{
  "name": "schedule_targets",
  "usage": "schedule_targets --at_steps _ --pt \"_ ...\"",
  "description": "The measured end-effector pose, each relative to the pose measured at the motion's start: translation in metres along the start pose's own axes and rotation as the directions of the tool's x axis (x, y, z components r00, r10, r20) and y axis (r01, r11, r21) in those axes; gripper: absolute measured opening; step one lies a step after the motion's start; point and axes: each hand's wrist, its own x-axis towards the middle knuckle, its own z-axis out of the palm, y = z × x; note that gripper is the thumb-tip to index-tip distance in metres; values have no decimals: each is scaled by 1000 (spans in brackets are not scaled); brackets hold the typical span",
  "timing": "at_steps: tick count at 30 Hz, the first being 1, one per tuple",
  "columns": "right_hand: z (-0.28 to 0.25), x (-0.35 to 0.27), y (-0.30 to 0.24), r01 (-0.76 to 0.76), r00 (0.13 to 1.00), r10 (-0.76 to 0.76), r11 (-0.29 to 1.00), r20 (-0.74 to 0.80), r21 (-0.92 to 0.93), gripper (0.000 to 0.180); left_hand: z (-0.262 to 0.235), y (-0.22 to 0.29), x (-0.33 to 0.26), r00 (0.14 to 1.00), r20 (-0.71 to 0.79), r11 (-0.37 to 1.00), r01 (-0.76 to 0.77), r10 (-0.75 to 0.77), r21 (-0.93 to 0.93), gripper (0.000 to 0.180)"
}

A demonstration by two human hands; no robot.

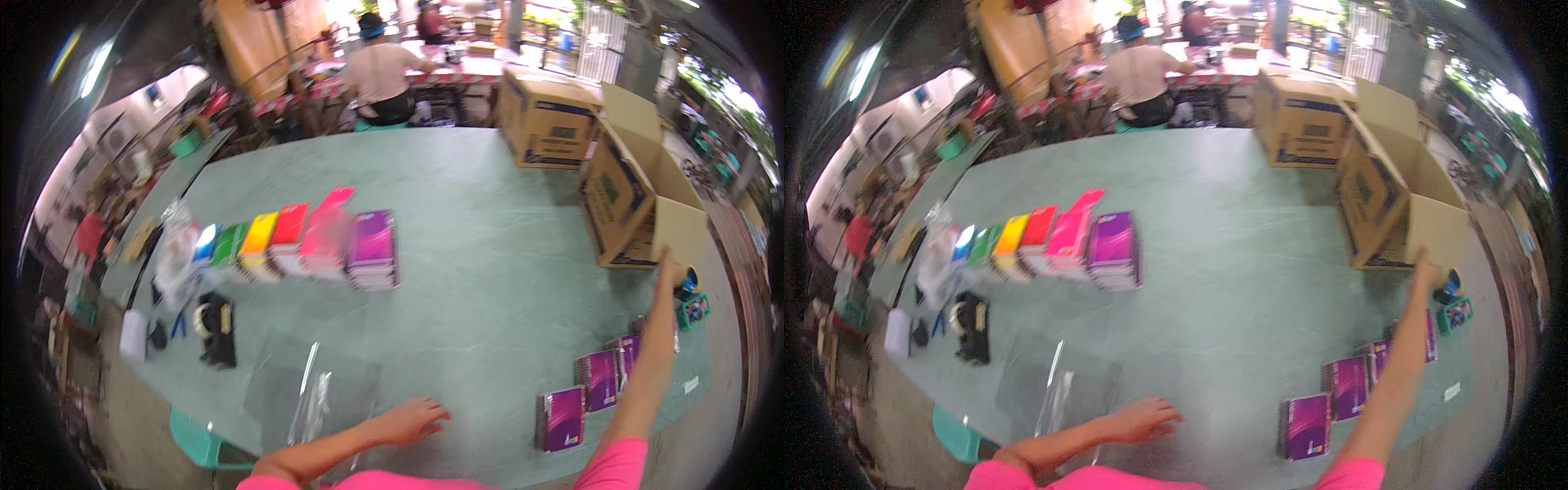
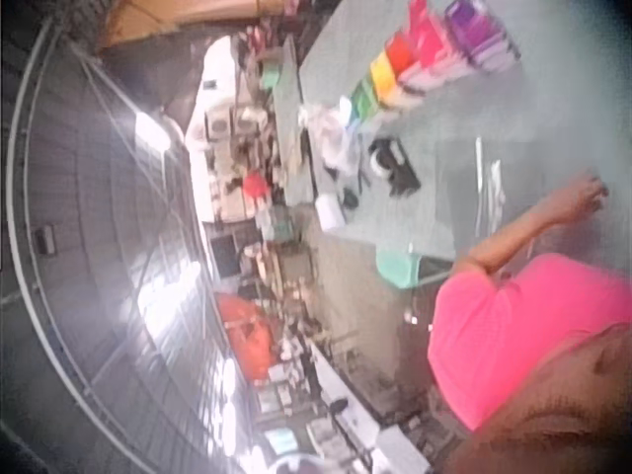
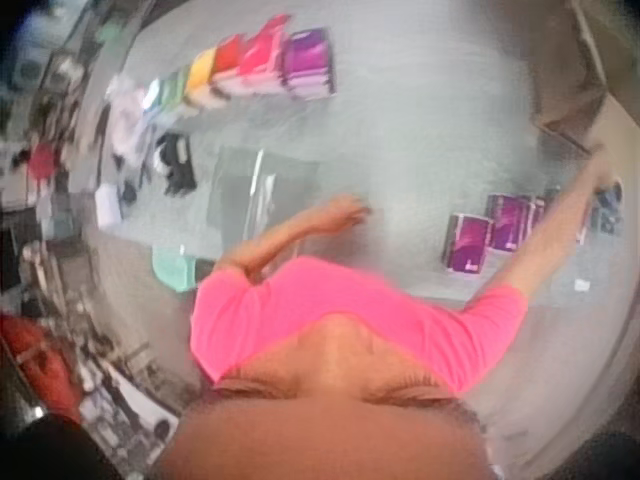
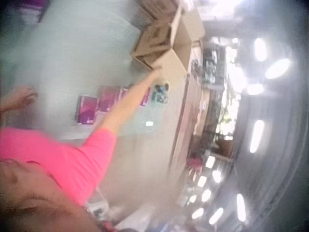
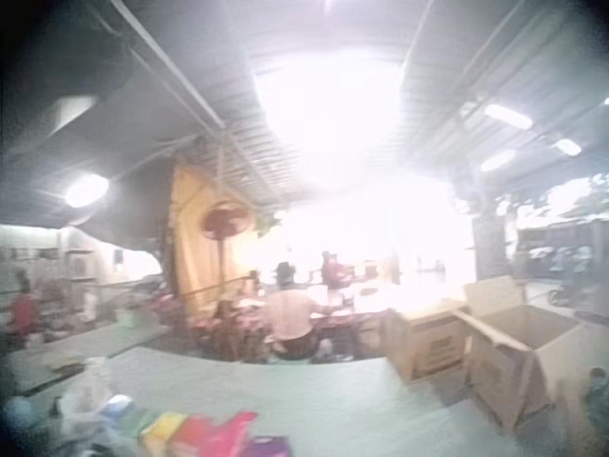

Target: The person picks up several small spiral notebooks of different colors and places them inside a clear plastic bag. They then seal the bag with tape and place it into a larger cardboard box.

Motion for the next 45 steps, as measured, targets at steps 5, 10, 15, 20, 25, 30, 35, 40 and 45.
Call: schedule_targets --at_steps 5,10,15,20,25,30,35,40,45 --pt "-67 -64 -84 -216 964 138 907 -230 -362 68 -5 0 -51 999 -46 994 -21 26 111 25" --pt "-98 -185 -115 265 930 -322 922 178 282 45 -12 -31 -111 992 -120 987 43 -25 154 26" --pt "-134 -559 -178 228 494 -375 927 784 299 54 -41 -120 -203 838 -416 856 468 -353 217 29" --pt "-150 -727 -266 638 180 -527 705 831 309 61 -44 -157 -297 702 -654 765 576 -283 288 44" --pt "-98 -708 -268 766 158 -555 591 816 253 61 -39 -181 -312 665 -726 729 583 -175 358 48" --pt "-97 -697 -279 734 226 -373 673 900 94 59 -52 -200 -300 693 -705 729 559 -150 395 43" --pt "-141 -713 -268 713 198 -339 694 920 102 60 -34 -193 -335 864 -465 847 386 -193 366 41" --pt "-237 -746 -265 700 -62 -396 637 916 323 66 -21 -135 -379 915 -401 941 181 -54 286 52" --pt "-218 -779 -260 803 -188 -360 479 914 354 69 -7 -158 -352 969 -245 900 109 -3 421 60"
